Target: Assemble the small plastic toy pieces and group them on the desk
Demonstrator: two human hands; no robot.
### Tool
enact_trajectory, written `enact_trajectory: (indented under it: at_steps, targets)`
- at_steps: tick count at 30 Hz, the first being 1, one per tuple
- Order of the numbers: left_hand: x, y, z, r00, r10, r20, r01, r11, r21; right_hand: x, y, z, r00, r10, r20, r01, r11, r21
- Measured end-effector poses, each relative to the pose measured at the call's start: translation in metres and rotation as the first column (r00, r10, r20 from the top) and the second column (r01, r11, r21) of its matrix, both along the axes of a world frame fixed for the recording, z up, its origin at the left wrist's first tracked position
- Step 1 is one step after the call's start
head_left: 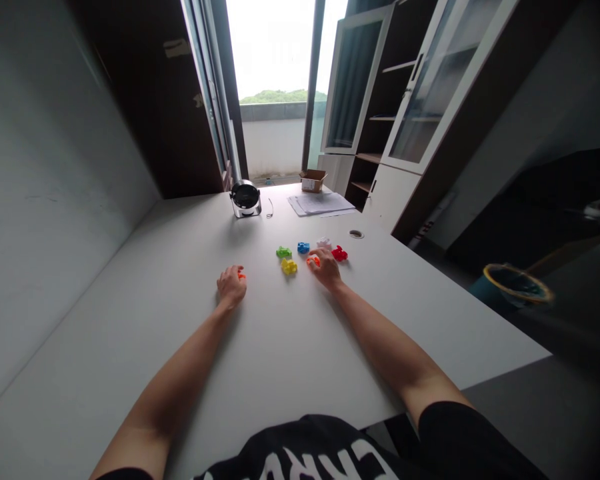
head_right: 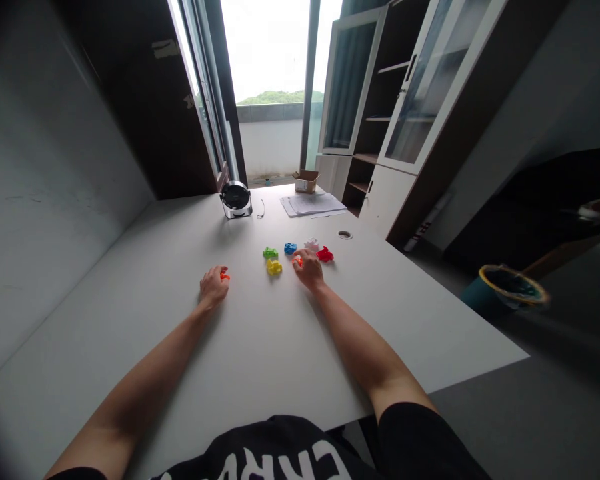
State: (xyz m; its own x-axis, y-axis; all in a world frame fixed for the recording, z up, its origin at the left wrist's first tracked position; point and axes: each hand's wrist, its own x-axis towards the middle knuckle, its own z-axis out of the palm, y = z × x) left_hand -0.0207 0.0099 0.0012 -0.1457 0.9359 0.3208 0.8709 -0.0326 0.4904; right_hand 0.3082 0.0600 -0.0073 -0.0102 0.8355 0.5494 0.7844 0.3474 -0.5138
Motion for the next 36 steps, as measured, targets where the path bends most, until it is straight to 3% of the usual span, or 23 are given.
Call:
enact_trajectory:
  at_steps: [5,9,12,15,30,36]
  targets:
    - [0.008,-0.005,-0.001,0.971,-0.230,-0.056,0.232,0.972,0.030,-0.015,-0.012,0.013,0.999,0.045,0.024,-0.046,0.998,0.043]
    - [0.013,-0.008,0.003,0.934,-0.356,-0.003,0.356,0.934,0.020,-0.044,-0.036,0.021,0.972,0.230,0.049,-0.231,0.973,0.007]
    - [0.016,-0.012,0.007,0.907,-0.418,0.037,0.418,0.908,0.026,-0.066,-0.055,0.021,0.886,0.451,0.110,-0.443,0.892,-0.089]
    - [0.019,-0.015,0.010,0.875,-0.481,0.053,0.481,0.877,0.021,-0.076,-0.062,0.018,0.810,0.565,0.155,-0.549,0.824,-0.139]
    - [0.021,-0.015,0.008,0.831,-0.553,-0.059,0.555,0.832,0.013,-0.071,-0.054,0.016,0.699,0.653,0.290,-0.618,0.756,-0.214]
    - [0.022,-0.015,0.006,0.844,-0.531,-0.076,0.533,0.846,0.007,-0.069,-0.052,0.016,0.674,0.670,0.311,-0.642,0.740,-0.202]
